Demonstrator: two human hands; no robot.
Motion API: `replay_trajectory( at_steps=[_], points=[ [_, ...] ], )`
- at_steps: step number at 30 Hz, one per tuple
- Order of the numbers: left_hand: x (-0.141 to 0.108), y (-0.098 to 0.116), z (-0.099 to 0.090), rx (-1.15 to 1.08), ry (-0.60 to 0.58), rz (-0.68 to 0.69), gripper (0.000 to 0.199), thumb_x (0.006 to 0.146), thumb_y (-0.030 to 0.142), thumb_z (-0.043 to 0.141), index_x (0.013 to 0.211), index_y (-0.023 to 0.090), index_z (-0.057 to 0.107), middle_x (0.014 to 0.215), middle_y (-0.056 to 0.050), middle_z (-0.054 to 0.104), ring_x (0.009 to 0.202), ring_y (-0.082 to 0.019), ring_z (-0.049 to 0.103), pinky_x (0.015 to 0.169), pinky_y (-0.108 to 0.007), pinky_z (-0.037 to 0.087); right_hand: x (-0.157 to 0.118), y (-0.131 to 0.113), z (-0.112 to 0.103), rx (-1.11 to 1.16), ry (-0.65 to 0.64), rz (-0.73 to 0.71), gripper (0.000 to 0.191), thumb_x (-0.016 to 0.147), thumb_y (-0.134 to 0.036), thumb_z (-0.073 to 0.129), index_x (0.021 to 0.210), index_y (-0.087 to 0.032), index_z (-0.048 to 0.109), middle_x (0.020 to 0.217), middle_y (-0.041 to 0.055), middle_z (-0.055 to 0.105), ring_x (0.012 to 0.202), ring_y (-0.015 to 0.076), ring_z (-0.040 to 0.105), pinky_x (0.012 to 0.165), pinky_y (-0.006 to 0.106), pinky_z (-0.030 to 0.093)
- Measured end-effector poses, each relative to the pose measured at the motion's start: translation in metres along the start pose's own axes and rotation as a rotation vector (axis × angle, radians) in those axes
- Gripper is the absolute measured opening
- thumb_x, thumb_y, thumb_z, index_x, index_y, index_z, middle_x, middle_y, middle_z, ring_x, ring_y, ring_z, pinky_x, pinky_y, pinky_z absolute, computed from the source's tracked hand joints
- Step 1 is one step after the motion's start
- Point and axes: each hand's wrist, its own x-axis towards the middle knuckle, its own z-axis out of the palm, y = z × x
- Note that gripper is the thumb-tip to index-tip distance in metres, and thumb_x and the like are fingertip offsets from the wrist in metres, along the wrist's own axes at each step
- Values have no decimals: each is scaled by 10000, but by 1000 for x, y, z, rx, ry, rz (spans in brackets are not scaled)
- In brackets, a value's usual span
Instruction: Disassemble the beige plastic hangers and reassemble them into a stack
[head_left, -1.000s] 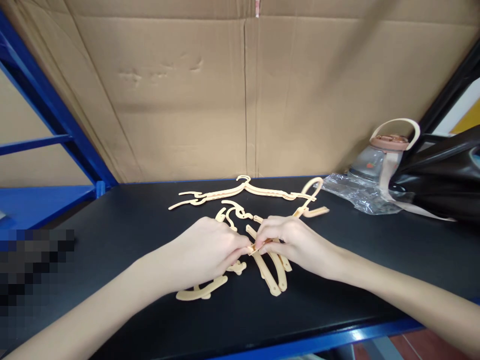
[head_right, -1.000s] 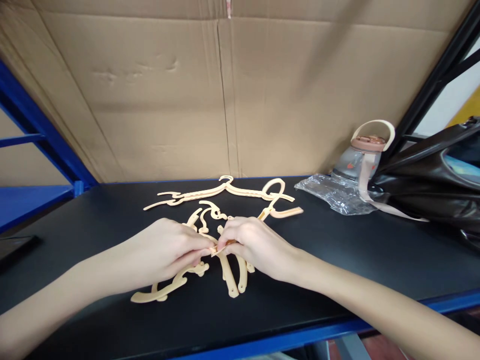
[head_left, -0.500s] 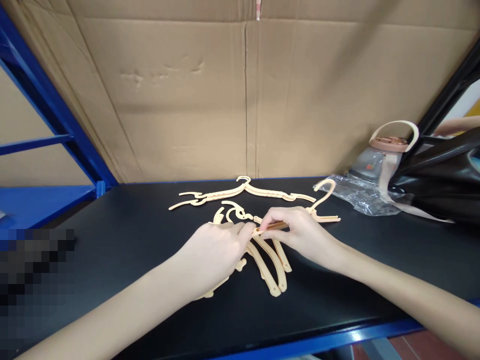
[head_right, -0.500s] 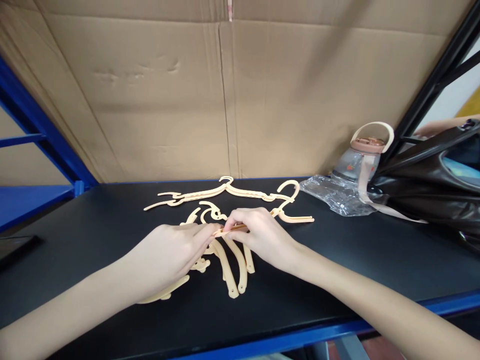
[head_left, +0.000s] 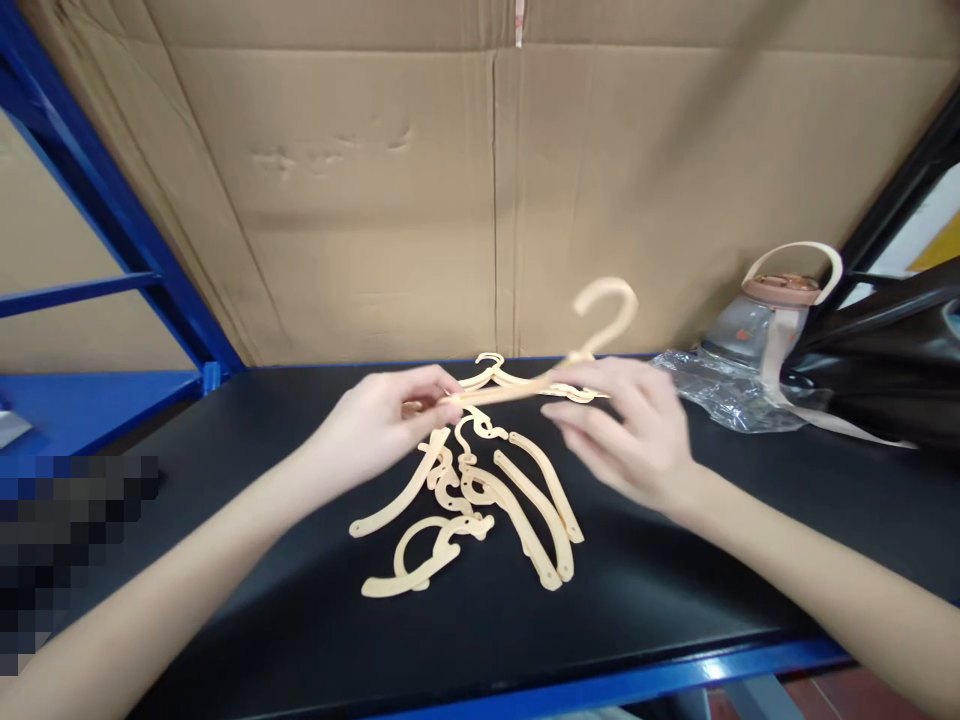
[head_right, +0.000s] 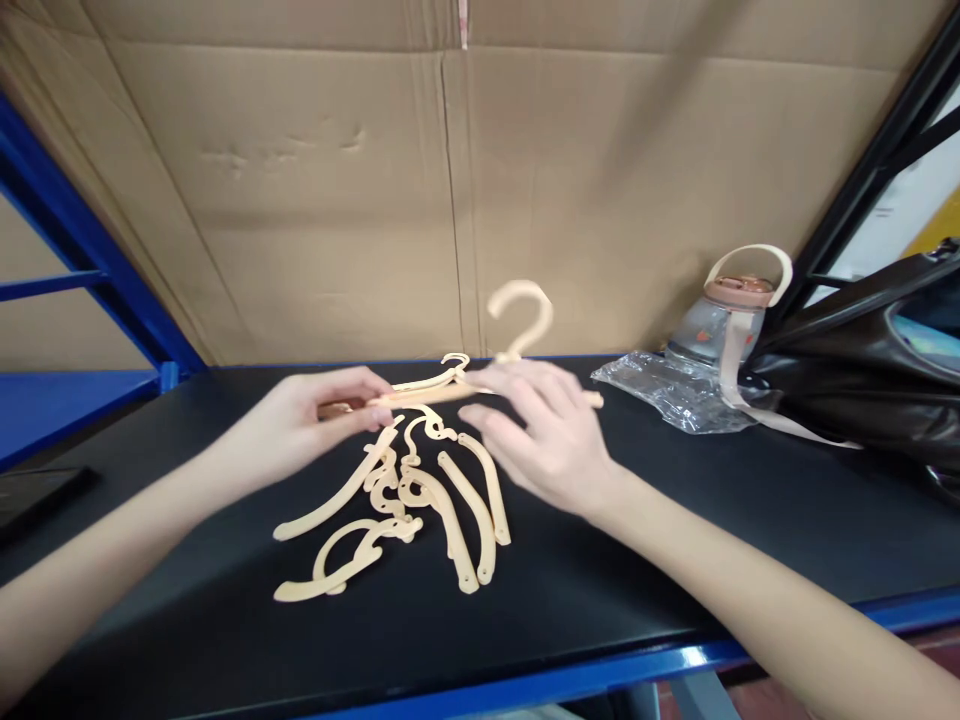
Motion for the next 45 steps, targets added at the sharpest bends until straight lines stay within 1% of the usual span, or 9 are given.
replay_trajectory(
  at_steps=[4,7,11,17,21,24,30,35,45],
  points=[
    [6,-12,-24,-211,-20,-60,258,833,418,543,911,181,611,793,-19,690,676,-134,603,529,-205,424,5,22,-3,-202,181,182,408,884,-278,542,1274,-257,422,1311,111,500,1182,283,473,947,452,374],
    [7,-16,-30,-211,-38,-40,254,833,416,547,895,181,621,790,-20,695,679,-130,601,549,-207,436,8,34,1,-147,25,286,464,909,-374,506,1316,-182,392,1201,129,590,1057,290,554,866,420,410],
    [10,-21,-26,-211,-12,-80,304,811,449,579,908,165,631,819,-41,710,731,-157,635,630,-251,485,8,39,3,-32,-274,435,241,950,-386,438,886,-216,596,772,18,683,638,189,610,552,264,352],
    [11,-34,-21,-386,647,23,389,938,482,326,1119,226,557,1254,-1,596,1175,-213,518,917,-350,437,6,34,3,62,-291,472,267,946,-395,450,779,-213,551,670,-10,647,547,154,563,514,245,290],
    [2,-28,-19,-225,932,-17,358,954,470,275,1176,321,513,1317,62,544,1166,-199,520,817,-390,445,7,33,5,94,-292,497,245,943,-384,459,808,-211,569,665,-15,630,546,145,540,531,249,292],
    [-7,-15,-6,123,851,129,339,963,362,316,1252,244,448,1328,-17,534,1162,-201,520,811,-393,440,8,30,5,165,-299,543,224,936,-367,471,821,-209,580,645,-23,597,548,140,515,543,251,298],
    [-21,14,41,791,411,1049,249,879,169,533,1116,174,608,1201,-34,644,1185,-179,511,1040,-352,376,7,-9,-1,760,-341,598,163,941,-265,405,1001,-203,543,773,-9,585,708,143,551,657,260,414],
    [-24,23,57,871,319,1061,289,875,208,567,1164,212,560,1347,-49,536,1286,-234,427,1110,-410,280,1,-47,-14,1280,-399,690,225,975,-290,344,1194,-266,390,951,11,603,806,134,593,730,278,489],
    [-17,21,33,881,399,928,245,892,68,446,1091,88,587,942,-55,696,958,-199,613,1007,-401,413,-4,-52,-12,1249,-352,644,520,977,-237,314,1417,-306,47,805,-25,521,735,123,524,764,309,466]
  ],
)
